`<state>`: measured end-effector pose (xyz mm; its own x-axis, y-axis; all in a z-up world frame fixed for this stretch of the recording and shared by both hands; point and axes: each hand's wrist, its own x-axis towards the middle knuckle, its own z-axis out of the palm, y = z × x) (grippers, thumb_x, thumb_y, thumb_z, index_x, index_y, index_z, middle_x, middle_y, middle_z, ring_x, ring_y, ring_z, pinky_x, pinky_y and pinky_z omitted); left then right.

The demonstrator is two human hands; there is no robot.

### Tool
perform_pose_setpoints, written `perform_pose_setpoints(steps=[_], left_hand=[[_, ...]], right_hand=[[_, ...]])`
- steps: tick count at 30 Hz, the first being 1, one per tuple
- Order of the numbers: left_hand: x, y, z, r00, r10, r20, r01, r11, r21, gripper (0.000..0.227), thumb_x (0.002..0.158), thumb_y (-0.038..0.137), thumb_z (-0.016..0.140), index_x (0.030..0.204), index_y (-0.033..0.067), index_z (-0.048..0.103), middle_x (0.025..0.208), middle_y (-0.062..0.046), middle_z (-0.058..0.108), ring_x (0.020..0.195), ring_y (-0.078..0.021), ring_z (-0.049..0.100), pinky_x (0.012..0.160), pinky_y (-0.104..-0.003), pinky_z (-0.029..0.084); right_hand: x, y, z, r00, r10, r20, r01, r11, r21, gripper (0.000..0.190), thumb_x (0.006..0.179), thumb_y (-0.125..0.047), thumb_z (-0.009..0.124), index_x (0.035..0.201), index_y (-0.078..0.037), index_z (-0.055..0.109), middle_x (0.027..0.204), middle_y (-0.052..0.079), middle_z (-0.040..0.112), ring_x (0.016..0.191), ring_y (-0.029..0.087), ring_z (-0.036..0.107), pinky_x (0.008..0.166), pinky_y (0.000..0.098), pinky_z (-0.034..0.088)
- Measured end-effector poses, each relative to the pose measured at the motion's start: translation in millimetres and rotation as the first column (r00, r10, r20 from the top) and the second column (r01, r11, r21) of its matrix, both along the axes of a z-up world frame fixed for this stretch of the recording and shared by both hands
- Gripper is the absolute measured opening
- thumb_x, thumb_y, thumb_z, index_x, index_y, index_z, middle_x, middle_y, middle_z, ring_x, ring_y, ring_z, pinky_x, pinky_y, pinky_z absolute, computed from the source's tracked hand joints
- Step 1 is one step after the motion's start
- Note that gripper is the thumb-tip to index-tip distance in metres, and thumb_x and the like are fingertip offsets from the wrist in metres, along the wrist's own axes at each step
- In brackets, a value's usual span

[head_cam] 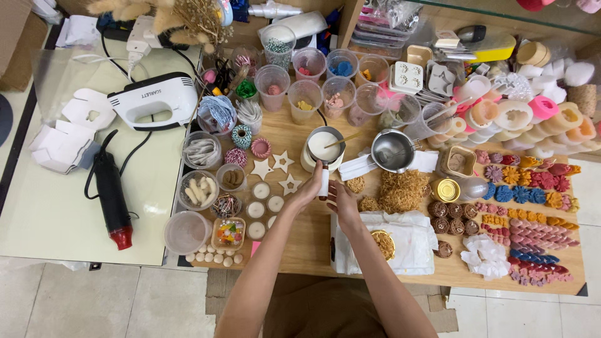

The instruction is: The person places wood shavings and a small glass jar into a metal lid, wipes down a plastic lid, and then attaches a metal chain to a small sphere using a needle tool before placing it inside the jar.

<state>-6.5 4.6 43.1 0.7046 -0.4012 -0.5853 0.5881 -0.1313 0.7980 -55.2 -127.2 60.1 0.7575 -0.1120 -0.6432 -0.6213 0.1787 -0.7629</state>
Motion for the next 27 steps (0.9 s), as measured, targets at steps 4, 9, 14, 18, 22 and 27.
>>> perform_pose_setpoints(steps=[4,9,14,18,22,27], left_hand=[[-4.1,3.5,4.6,1.000,-0.011,0.009,0.010,0.999,0.052,0.098,0.091,0.078,0.005,0.161,0.0134,0.028,0.157,-0.017,0.041,0.148,-0.0265,0.033,0.120,-0.052,0.025],[-3.5,5.4,-10.1,0.996,0.039,0.083,-0.043,0.998,0.055,0.095,0.094,0.076,0.007,0.158,0.0109,0.033,0.158,-0.018,0.042,0.148,-0.0287,0.036,0.120,-0.047,0.030],[-2.1,8.4,-23.9,0.968,0.195,0.156,-0.203,0.978,0.043,0.088,0.099,0.074,0.017,0.154,0.0074,0.033,0.150,-0.013,0.041,0.140,-0.0241,0.039,0.115,-0.045,0.033],[-5.0,15.5,-25.9,0.949,0.257,0.183,-0.269,0.962,0.046,0.068,0.102,0.060,0.038,0.110,-0.0005,0.069,0.096,-0.010,0.071,0.093,-0.0198,0.065,0.087,-0.037,0.051],[-11.5,18.1,-42.4,0.921,0.337,0.194,-0.357,0.931,0.079,0.037,0.098,0.037,0.069,0.106,0.0010,0.067,0.090,-0.005,0.068,0.081,-0.0151,0.060,0.073,-0.032,0.050],[-12.7,19.1,-76.1,0.866,0.437,0.243,-0.441,0.896,-0.042,0.025,0.095,0.024,0.070,0.105,0.0011,0.069,0.093,-0.003,0.072,0.084,-0.0115,0.065,0.076,-0.027,0.051]], right_hand=[[-0.8,-3.0,1.2,1.000,-0.011,0.003,0.011,1.000,0.008,0.045,0.105,-0.036,0.046,0.137,-0.009,0.060,0.118,0.005,0.069,0.104,0.015,0.062,0.091,0.0341,0.049],[-1.8,-3.2,3.0,0.999,0.032,0.016,-0.032,0.999,-0.035,0.048,0.104,-0.035,0.044,0.141,-0.007,0.057,0.122,0.005,0.068,0.106,0.017,0.063,0.094,0.0352,0.051],[1.2,-1.4,1.9,0.994,0.058,0.098,-0.040,0.983,-0.177,0.049,0.103,-0.032,0.052,0.144,-0.005,0.052,0.121,0.010,0.069,0.109,0.019,0.067,0.094,0.0351,0.052],[4.2,-3.4,2.9,0.998,0.040,0.058,-0.029,0.983,-0.179,0.048,0.102,-0.031,0.056,0.142,-0.006,0.051,0.120,0.011,0.070,0.110,0.019,0.068,0.094,0.0344,0.053],[2.5,-3.3,2.4,0.999,0.005,0.043,-0.001,0.994,-0.105,0.042,0.101,-0.029,0.057,0.137,-0.007,0.053,0.118,0.007,0.067,0.106,0.018,0.066,0.091,0.0355,0.054],[3.6,-8.7,-4.0,0.992,-0.098,-0.080,0.114,0.965,0.235,0.042,0.096,-0.029,0.059,0.131,-0.008,0.049,0.109,0.011,0.066,0.095,0.023,0.066,0.087,0.0412,0.057]])
